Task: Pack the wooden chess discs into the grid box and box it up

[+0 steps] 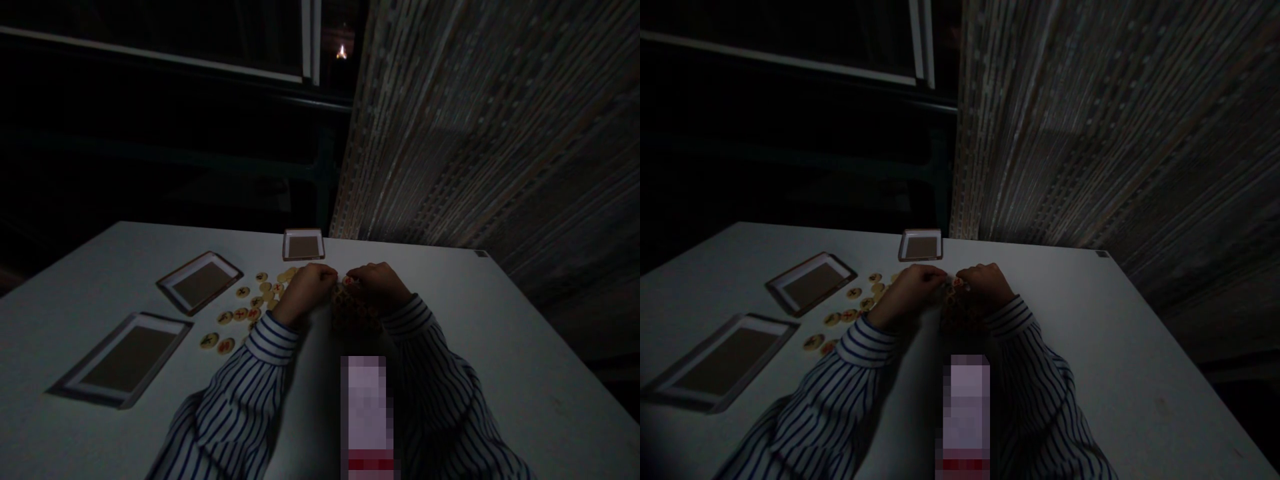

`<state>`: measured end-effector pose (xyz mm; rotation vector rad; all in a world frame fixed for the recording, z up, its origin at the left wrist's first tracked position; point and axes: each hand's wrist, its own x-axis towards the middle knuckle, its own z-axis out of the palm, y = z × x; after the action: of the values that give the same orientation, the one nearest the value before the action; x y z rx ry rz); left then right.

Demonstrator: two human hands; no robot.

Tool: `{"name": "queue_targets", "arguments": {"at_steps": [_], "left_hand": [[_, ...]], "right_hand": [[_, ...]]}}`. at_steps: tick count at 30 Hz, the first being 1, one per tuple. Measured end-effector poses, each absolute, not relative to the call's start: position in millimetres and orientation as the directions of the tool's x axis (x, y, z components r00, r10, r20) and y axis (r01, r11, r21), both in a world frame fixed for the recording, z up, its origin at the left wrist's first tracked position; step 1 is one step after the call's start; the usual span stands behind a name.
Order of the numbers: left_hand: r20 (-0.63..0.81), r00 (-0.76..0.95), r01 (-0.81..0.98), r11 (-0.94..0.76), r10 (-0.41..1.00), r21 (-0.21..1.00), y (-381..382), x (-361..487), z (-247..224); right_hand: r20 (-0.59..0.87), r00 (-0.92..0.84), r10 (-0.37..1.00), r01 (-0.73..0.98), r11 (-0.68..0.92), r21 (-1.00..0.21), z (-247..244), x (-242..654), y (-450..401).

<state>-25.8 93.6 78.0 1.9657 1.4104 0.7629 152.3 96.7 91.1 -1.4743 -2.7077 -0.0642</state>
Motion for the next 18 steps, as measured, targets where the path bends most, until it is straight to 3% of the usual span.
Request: {"name": "queue_targets", "arguments": {"at_steps": [7, 18], "left_hand": [[0.166, 0.302, 0.787, -0.344, 0.939, 0.512, 88.8, -30.8, 82.4], [0.115, 0.328, 0.839, -0.346, 0.937, 0.419, 89.6, -33.3, 83.2]], "right_hand": [[-0.099, -0.53, 0.842, 0.84, 0.538, 0.071, 87.7, 150.3, 96.6], [-0.182, -0.501, 0.846, 0.847, 0.523, 0.098, 78.4, 145.2, 96.2]]}}
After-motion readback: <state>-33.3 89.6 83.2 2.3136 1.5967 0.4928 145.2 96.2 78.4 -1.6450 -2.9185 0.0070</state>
